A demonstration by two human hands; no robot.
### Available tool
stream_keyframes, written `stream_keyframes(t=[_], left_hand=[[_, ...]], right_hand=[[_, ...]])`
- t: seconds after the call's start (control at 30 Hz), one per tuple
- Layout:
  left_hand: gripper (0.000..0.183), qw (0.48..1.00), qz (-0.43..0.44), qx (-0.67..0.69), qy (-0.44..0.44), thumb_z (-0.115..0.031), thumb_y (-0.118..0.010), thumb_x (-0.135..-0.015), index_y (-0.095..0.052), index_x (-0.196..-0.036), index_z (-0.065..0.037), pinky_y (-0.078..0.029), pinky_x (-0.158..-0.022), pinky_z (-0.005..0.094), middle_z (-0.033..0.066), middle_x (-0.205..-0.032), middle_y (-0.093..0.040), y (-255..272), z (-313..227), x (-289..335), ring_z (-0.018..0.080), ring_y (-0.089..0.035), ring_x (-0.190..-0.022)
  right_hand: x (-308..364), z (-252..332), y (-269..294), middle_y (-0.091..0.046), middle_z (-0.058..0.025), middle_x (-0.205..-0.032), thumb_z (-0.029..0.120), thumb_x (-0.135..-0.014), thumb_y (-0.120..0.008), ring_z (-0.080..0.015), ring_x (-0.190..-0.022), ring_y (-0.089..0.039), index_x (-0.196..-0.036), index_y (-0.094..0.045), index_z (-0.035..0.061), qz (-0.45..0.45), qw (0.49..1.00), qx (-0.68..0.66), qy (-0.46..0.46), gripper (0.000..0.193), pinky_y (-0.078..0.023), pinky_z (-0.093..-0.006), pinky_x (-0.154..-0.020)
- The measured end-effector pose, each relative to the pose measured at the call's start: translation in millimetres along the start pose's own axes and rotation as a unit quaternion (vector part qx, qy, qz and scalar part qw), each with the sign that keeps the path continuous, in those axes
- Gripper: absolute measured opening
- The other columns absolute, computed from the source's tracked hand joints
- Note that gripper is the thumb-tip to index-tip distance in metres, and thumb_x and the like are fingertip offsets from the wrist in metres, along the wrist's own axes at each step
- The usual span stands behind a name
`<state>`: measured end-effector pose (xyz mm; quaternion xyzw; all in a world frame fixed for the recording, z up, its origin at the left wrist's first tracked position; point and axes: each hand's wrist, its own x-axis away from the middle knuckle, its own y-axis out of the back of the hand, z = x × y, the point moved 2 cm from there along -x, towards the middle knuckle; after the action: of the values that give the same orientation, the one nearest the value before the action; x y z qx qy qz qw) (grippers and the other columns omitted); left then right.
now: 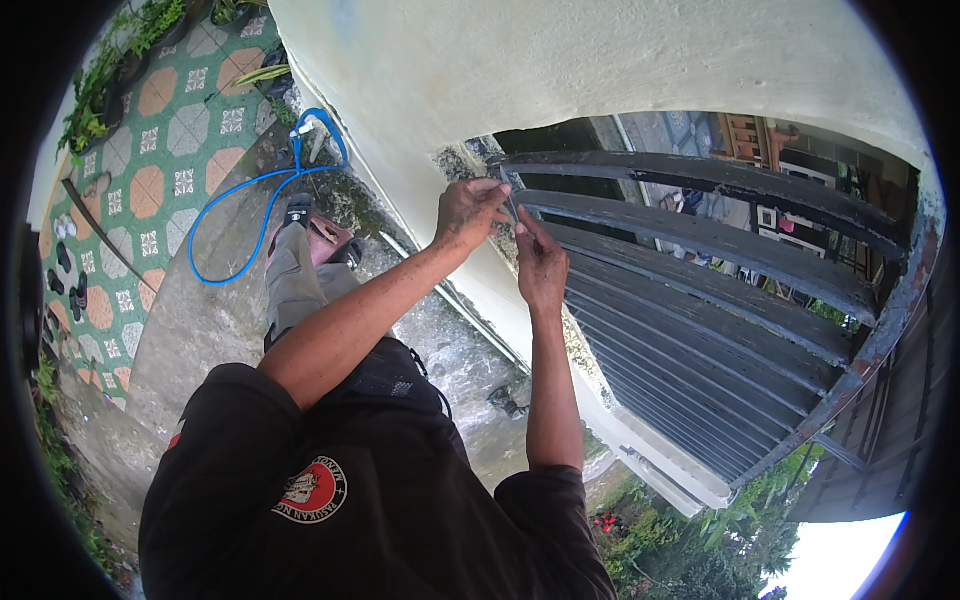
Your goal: Scraping and preparing a metal gate for painting.
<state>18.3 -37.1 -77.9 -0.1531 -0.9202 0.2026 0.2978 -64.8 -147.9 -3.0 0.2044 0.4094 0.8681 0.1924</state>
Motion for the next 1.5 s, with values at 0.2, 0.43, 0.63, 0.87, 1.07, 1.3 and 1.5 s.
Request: stream_keyframes(t=[0.2,0.43,0.63,0.87,1.07,1.3,1.5], left_hand=[[0.034,0.999,-0.022,-0.016,0.031,-0.027,-0.071,-0.097,-0.070,-0.112,0.003,-0.060,-0.057,0.0299,0.0114,-0.091,-0.074,5.3,-1.1,-2.9,0.0178,-0.074,-0.074],[0.032,0.998,-0.030,-0.043,-0.016,-0.025,-0.070,-0.098,-0.071,-0.110,0.005,-0.057,-0.053,0.0296,0.0122,-0.086,-0.075,10.0,0.1,-5.4,0.0180,-0.074,-0.066],[0.029,0.998,-0.010,-0.035,-0.045,-0.023,-0.070,-0.097,-0.073,-0.106,0.005,-0.056,-0.054,0.0279,0.0116,-0.082,-0.075,-3.6,-10.0,6.2,0.0183,-0.075,-0.067],[0.028,0.998,-0.004,-0.038,-0.052,-0.022,-0.070,-0.097,-0.074,-0.103,0.005,-0.055,-0.053,0.0269,0.0119,-0.083,-0.075,-9.6,-13.8,10.5,0.0182,-0.074,-0.065],[0.026,0.997,-0.009,-0.060,-0.057,-0.022,-0.070,-0.097,-0.074,-0.103,0.003,-0.055,-0.055,0.0266,0.0115,-0.083,-0.075,-10.8,-11.9,7.2,0.0176,-0.074,-0.064],[0.028,0.998,-0.016,-0.056,-0.016,-0.024,-0.070,-0.097,-0.074,-0.104,0.003,-0.056,-0.056,0.0275,0.0127,-0.082,-0.076,-3.5,-16.2,7.1,0.0188,-0.075,-0.066],[0.026,0.997,-0.039,-0.059,-0.001,-0.023,-0.071,-0.096,-0.074,-0.103,0.002,-0.054,-0.048,0.0279,0.0097,-0.083,-0.075,4.2,-7.7,-2.1,0.0178,-0.074,-0.065]], right_hand=[[1.5,-3.8,-10.4,-0.067,-0.0075,-0.076,0.031,-0.099,-0.066,-0.0127,-0.068,-0.054,-0.132,-0.071,0.0157,-0.020,1.000,0.009,0.004,0.036,-0.049,-0.0314,-0.071],[2.0,8.3,-8.1,-0.069,-0.0063,-0.081,0.034,-0.100,-0.065,-0.0117,-0.070,-0.055,-0.134,-0.069,0.0175,0.007,0.997,0.073,-0.035,0.038,-0.049,-0.0301,-0.074],[7.2,2.4,2.0,-0.069,-0.0033,-0.083,0.033,-0.101,-0.065,-0.0087,-0.070,-0.052,-0.135,-0.069,0.0191,-0.017,0.999,0.021,-0.036,0.037,-0.048,-0.0285,-0.072],[10.6,9.9,14.2,-0.059,-0.0003,-0.074,0.033,-0.101,-0.066,-0.0082,-0.068,-0.048,-0.134,-0.069,0.0190,-0.004,0.999,-0.003,-0.048,0.037,-0.046,-0.0281,-0.068],[1.2,-0.5,17.4,-0.051,0.0026,-0.069,0.033,-0.101,-0.065,-0.0086,-0.064,-0.042,-0.134,-0.070,0.0190,0.024,0.998,-0.029,-0.051,0.037,-0.040,-0.0275,-0.063],[6.4,8.3,8.9,-0.052,0.0024,-0.073,0.032,-0.101,-0.065,-0.0086,-0.070,-0.047,-0.136,-0.068,0.0169,0.016,0.999,0.018,-0.041,0.038,-0.043,-0.0255,-0.069],[-6.4,5.9,1.7,-0.060,0.0011,-0.079,0.032,-0.101,-0.065,-0.0085,-0.072,-0.049,-0.136,-0.068,0.0179,0.055,0.994,0.057,-0.077,0.037,-0.045,-0.0262,-0.071]])
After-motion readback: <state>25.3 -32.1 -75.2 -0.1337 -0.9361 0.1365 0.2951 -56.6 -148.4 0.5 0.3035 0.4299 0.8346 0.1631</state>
